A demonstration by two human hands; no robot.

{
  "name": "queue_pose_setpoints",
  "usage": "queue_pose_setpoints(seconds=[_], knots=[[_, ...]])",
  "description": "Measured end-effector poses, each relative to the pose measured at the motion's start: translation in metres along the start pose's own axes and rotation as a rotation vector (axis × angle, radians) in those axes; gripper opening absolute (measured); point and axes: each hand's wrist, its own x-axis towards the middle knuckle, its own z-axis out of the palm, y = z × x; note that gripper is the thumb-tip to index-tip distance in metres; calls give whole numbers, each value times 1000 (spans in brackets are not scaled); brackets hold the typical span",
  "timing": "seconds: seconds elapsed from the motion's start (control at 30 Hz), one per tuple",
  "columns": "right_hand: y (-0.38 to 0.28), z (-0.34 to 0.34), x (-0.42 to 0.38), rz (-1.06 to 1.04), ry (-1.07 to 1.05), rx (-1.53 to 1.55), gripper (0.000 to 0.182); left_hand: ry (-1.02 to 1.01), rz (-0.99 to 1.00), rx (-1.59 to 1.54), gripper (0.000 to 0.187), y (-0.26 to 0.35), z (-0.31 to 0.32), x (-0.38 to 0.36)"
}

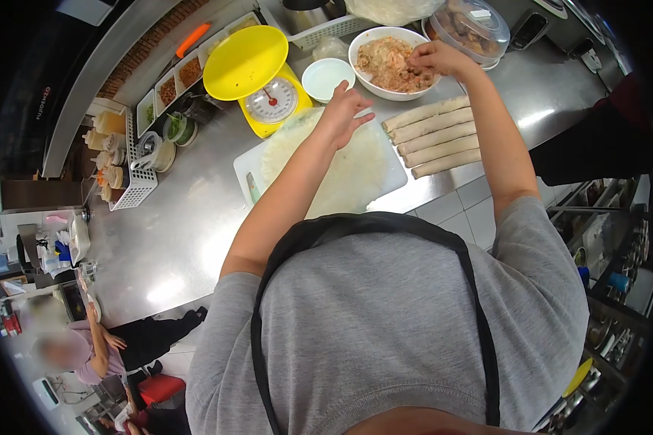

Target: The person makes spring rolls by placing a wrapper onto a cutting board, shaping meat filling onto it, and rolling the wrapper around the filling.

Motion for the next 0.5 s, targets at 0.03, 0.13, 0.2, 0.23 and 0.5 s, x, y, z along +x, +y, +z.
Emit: queue_pose_setpoints(seconds=[0.03, 0.13, 0.2, 0.23, 0.5], knots=[[-5, -1, 3, -5, -4, -1, 14, -7, 5, -26, 87, 0, -3, -4], [-31, -13, 15, -240, 63, -278, 15, -20, 19, -84, 87, 1, -10, -17], [-69, -1, 20, -289, 33, -285, 17, -23, 28, -117, 87, 3, -15, -24], [-82, 8, 31, -377, 90, -297, 17, -11, 37, -108, 86, 3, -17, -27], [-160, 142, 71, -719, 436, -801, 21, 114, 79, -80, 76, 10, -41, -54]])
